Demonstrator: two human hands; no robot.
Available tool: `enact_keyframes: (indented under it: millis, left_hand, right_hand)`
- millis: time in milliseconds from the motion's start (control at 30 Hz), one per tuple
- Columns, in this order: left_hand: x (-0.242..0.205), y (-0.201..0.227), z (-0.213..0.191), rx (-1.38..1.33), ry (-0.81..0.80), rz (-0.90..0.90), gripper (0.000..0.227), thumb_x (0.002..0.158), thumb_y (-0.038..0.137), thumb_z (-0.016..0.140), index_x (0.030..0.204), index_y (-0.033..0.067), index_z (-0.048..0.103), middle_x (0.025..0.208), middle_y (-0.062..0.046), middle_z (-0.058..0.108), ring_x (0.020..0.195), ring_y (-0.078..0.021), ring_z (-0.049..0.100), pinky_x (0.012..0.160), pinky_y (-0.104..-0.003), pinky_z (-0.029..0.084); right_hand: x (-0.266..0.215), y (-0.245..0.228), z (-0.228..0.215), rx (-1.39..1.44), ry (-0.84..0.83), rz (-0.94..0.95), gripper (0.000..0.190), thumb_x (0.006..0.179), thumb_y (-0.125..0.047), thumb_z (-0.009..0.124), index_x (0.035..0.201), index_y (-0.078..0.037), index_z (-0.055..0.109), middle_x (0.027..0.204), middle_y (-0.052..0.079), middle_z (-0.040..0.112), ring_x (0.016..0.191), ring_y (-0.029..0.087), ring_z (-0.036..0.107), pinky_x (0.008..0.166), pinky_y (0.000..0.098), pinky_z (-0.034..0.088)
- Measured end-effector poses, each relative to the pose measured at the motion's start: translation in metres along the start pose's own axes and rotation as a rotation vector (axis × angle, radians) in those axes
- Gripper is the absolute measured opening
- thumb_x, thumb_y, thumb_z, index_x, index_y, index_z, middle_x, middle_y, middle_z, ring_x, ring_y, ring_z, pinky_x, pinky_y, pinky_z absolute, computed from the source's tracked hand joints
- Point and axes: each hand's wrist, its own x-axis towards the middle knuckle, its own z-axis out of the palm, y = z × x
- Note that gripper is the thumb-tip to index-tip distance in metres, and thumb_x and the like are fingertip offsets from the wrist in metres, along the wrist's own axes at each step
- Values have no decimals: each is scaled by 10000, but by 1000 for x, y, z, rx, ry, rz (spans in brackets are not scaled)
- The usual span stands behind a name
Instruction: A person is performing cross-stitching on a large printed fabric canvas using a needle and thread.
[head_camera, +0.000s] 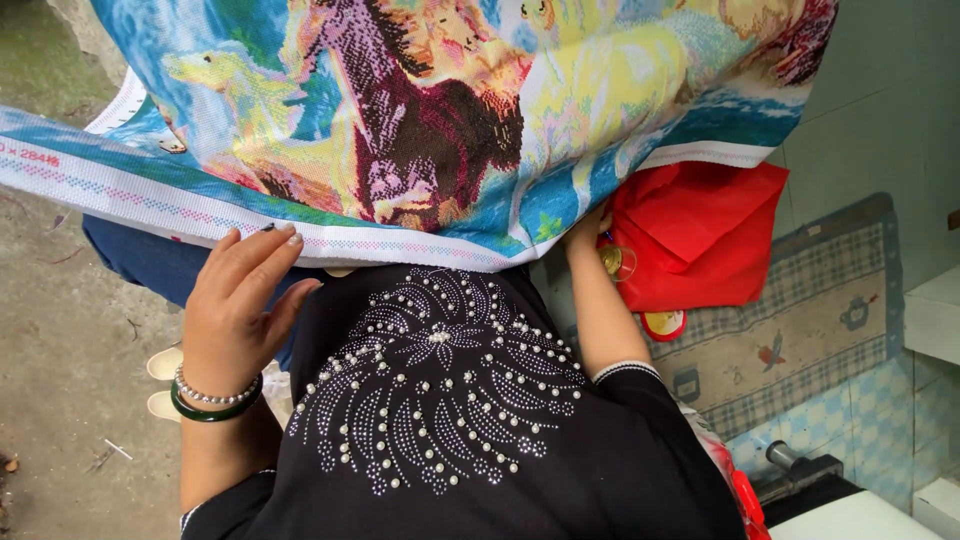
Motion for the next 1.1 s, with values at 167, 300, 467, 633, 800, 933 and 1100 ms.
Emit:
enact_keyframes:
  millis: [167, 300, 467, 633, 800, 933, 1100]
  left_hand:
    - [-4, 3, -12, -4, 7, -26, 400, 987, 108, 759, 1341, -12, 615, 1335, -233, 666, 1224, -385, 660, 1145, -585, 462]
    - [2, 6, -11, -45, 3, -25, 387, 987, 102, 748, 1335, -17, 627, 1339, -230, 670, 1226, -372, 666, 1166, -589, 465]
    - [33, 13, -4, -103, -47, 93, 388, 973, 159, 738, 1318, 22, 624, 1339, -203, 668, 1202, -351, 668, 1164, -567, 463]
    - [83, 31, 6, -239, -102, 310, 408, 972, 175, 730, 1312, 5, 582, 1291, -216, 669, 1151, -371, 680, 1020, -533, 520]
    - [110, 43, 28, -238, -205, 436, 356, 1008, 233, 672, 1292, 31, 604, 1277, -154, 686, 1100, -346, 677, 1028, -536, 488]
    - [116, 40, 50, -228, -280, 447, 370, 1016, 272, 645, 1311, 48, 628, 1274, -137, 692, 1093, -328, 676, 991, -517, 477]
    - [118, 27, 77, -287, -347, 380, 365, 1020, 282, 630, 1301, 50, 640, 1272, -146, 690, 1075, -326, 677, 899, -465, 494]
  right_hand:
    - [-7, 19, -26, 246, 8, 65, 179, 908, -177, 747, 1058, -117, 668, 1230, 71, 659, 1118, 216, 569, 994, 381, 448]
    - [-40, 19, -102, 540, -88, -55, 29, 957, -71, 678, 982, -78, 691, 1319, 128, 704, 1086, 176, 685, 900, 269, 590]
    - [-82, -23, -168, 695, -45, -235, 53, 1018, -34, 616, 987, -60, 650, 1261, 184, 702, 931, 191, 668, 752, 265, 601]
    - [-114, -81, -196, 685, 13, -376, 44, 1077, -85, 589, 1074, -50, 616, 1213, 162, 712, 896, 156, 681, 664, 221, 567]
    - [-127, -108, -216, 645, 305, -427, 84, 1161, -173, 539, 1110, -107, 546, 952, 131, 677, 734, 165, 611, 538, 239, 391]
    - [-136, -113, -238, 745, 432, -562, 77, 1153, -116, 624, 1126, -80, 562, 882, 124, 617, 765, 207, 634, 683, 305, 519]
    - [-139, -99, -276, 637, 595, -816, 139, 1253, -130, 495, 1181, -28, 556, 955, 202, 579, 855, 332, 620, 837, 439, 549]
